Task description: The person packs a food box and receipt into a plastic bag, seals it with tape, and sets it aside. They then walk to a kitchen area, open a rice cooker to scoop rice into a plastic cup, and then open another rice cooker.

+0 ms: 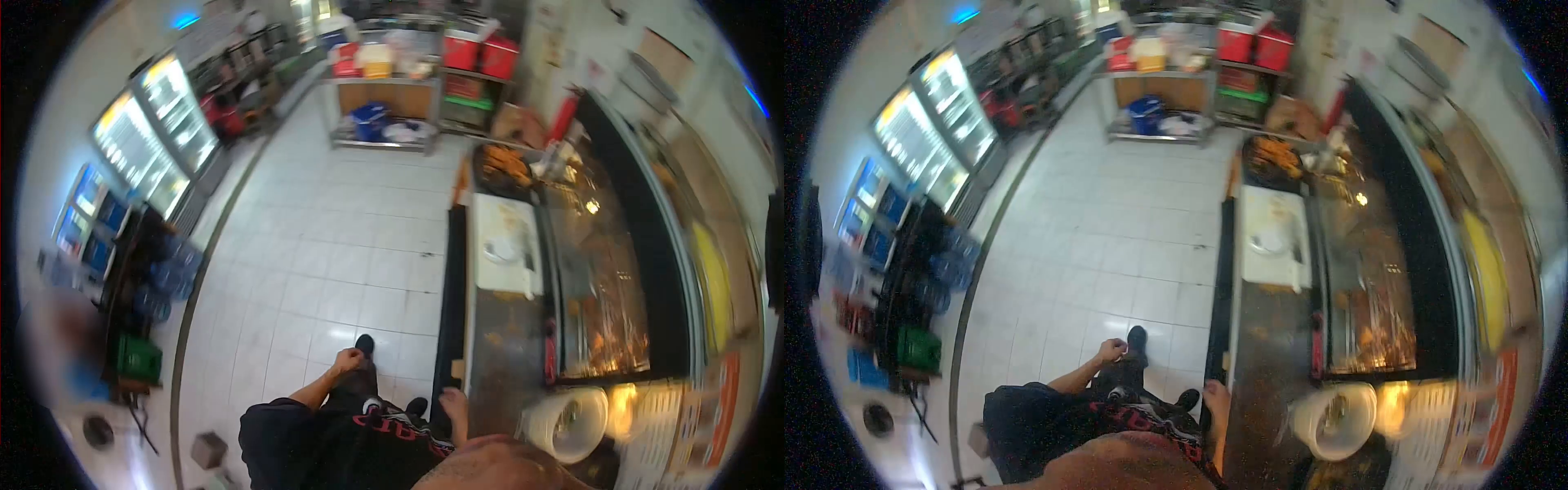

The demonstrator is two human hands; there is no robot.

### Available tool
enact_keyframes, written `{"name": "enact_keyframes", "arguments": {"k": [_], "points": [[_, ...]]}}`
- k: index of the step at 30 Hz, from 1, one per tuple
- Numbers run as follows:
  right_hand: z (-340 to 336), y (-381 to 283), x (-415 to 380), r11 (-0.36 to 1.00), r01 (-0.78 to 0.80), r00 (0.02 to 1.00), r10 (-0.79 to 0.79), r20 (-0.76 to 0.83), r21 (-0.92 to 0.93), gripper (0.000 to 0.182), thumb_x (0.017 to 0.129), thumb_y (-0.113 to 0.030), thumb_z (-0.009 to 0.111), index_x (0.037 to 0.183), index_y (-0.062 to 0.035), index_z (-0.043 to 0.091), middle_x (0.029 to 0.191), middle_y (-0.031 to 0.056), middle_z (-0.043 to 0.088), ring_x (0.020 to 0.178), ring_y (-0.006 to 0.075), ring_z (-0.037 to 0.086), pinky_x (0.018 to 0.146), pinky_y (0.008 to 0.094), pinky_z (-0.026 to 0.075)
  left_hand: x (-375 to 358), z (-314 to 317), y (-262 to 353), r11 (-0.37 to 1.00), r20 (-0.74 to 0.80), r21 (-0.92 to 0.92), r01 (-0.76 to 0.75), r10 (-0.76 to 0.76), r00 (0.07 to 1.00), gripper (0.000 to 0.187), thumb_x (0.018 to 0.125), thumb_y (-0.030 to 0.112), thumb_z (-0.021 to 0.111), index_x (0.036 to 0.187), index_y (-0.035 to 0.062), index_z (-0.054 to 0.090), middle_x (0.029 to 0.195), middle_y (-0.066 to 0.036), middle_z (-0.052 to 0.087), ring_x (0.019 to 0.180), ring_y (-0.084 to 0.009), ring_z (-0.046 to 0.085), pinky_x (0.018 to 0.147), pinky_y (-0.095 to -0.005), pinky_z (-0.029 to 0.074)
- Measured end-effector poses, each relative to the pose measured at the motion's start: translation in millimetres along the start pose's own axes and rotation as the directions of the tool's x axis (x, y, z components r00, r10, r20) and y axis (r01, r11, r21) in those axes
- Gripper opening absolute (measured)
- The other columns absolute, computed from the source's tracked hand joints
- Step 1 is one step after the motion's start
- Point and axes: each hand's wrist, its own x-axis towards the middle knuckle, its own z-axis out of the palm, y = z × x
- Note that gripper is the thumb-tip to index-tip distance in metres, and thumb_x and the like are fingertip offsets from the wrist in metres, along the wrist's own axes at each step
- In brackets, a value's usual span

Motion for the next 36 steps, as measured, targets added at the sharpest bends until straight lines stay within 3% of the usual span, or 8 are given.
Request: {"name": "enact_keyframes", "arguments": {"k": [7, 10, 11, 20, 25, 33, 35, 36], "points": [[113, -226, 270, 1.000, -0.025, 0.813, 0.029, 0.582, -0.015, 0.029, 0.079, -0.015, 0.068, 0.106, -0.0035, 0.067, 0.075, 0.0051, 0.067, 0.060, 0.0119, 0.062, 0.052, 0.0277, 0.051, -28, -102, -242, 0.649, -0.407, -0.719, 0.247, -0.682, 0.608, 0.018, 0.080, 0.013, 0.058, 0.080, -0.0032, 0.066, 0.068, -0.013, 0.064, 0.053, -0.0198, 0.062, 0.042, -0.0335, 0.049], [153, -172, 380, 0.944, -0.203, 0.927, 0.270, 0.260, -0.259, 0.011, 0.083, -0.006, 0.058, 0.084, -0.0002, 0.067, 0.064, 0.0087, 0.061, 0.051, 0.0173, 0.057, 0.042, 0.0306, 0.044, -44, -142, -285, 0.663, -0.273, -0.400, 0.632, -0.745, 0.609, 0.021, 0.080, 0.011, 0.054, 0.071, -0.0055, 0.063, 0.066, -0.017, 0.065, 0.051, -0.0266, 0.063, 0.043, -0.0368, 0.050], [157, -200, 375, 0.904, -0.317, 0.936, 0.346, 0.056, -0.287, 0.019, 0.082, -0.014, 0.059, 0.083, 0.0030, 0.069, 0.071, 0.0149, 0.066, 0.057, 0.0226, 0.063, 0.055, 0.0356, 0.052, -37, -151, -273, 0.324, -0.237, -0.838, 0.439, -0.941, 0.241, 0.022, 0.080, 0.011, 0.055, 0.071, -0.0083, 0.061, 0.067, -0.019, 0.064, 0.052, -0.0279, 0.064, 0.043, -0.0388, 0.051], [318, -203, 455, 0.472, -0.768, 0.395, 0.881, 0.260, -0.433, 0.021, 0.081, -0.021, 0.066, 0.083, 0.0001, 0.065, 0.074, 0.0150, 0.066, 0.063, 0.0286, 0.064, 0.052, 0.0431, 0.050, 233, -303, -260, 0.193, 0.068, -0.935, 0.299, -0.728, 0.682, 0.018, 0.086, 0.016, 0.056, 0.095, 0.0016, 0.063, 0.083, -0.013, 0.066, 0.062, -0.0245, 0.065, 0.050, -0.0356, 0.052], [447, -288, 649, 0.586, -0.661, 0.483, 0.810, 0.331, -0.469, 0.023, 0.082, -0.023, 0.064, 0.078, -0.0005, 0.066, 0.075, 0.0160, 0.066, 0.065, 0.0270, 0.065, 0.055, 0.0411, 0.051, 448, -431, -208, 0.600, -0.076, -0.714, 0.360, -0.578, 0.813, 0.025, 0.089, 0.018, 0.057, 0.105, 0.0003, 0.062, 0.092, -0.012, 0.068, 0.076, -0.0230, 0.067, 0.063, -0.0362, 0.055], [652, -528, 1035, 0.621, 0.075, 0.903, 0.289, 0.317, -0.780, 0.009, 0.066, -0.015, 0.067, 0.073, -0.0100, 0.071, 0.079, 0.0143, 0.068, 0.075, 0.0313, 0.066, 0.064, 0.0403, 0.053, 671, -749, -85, 0.453, -0.325, -0.891, -0.034, -0.583, 0.744, 0.033, 0.090, 0.027, 0.057, 0.113, 0.0028, 0.060, 0.100, -0.013, 0.066, 0.081, -0.0250, 0.066, 0.064, -0.0358, 0.053], [748, -640, 1131, 0.093, 0.643, 0.761, 0.036, 0.648, -0.760, 0.010, 0.071, -0.013, 0.063, 0.069, -0.0056, 0.069, 0.075, 0.0132, 0.067, 0.070, 0.0310, 0.066, 0.063, 0.0393, 0.053, 715, -820, -72, 0.420, -0.368, -0.904, -0.083, -0.663, 0.652, 0.037, 0.089, 0.029, 0.057, 0.116, 0.0042, 0.059, 0.104, -0.014, 0.064, 0.086, -0.0273, 0.065, 0.069, -0.0386, 0.053], [806, -663, 1178, 0.568, 0.466, 0.880, -0.220, 0.421, -0.678, 0.012, 0.071, -0.010, 0.063, 0.079, -0.0062, 0.071, 0.077, 0.0107, 0.068, 0.070, 0.0265, 0.067, 0.062, 0.0377, 0.054, 746, -850, -86, 0.357, -0.321, -0.931, -0.069, -0.716, 0.620, 0.039, 0.088, 0.029, 0.057, 0.119, 0.0044, 0.058, 0.108, -0.014, 0.063, 0.089, -0.0282, 0.064, 0.072, -0.0405, 0.052]]}}
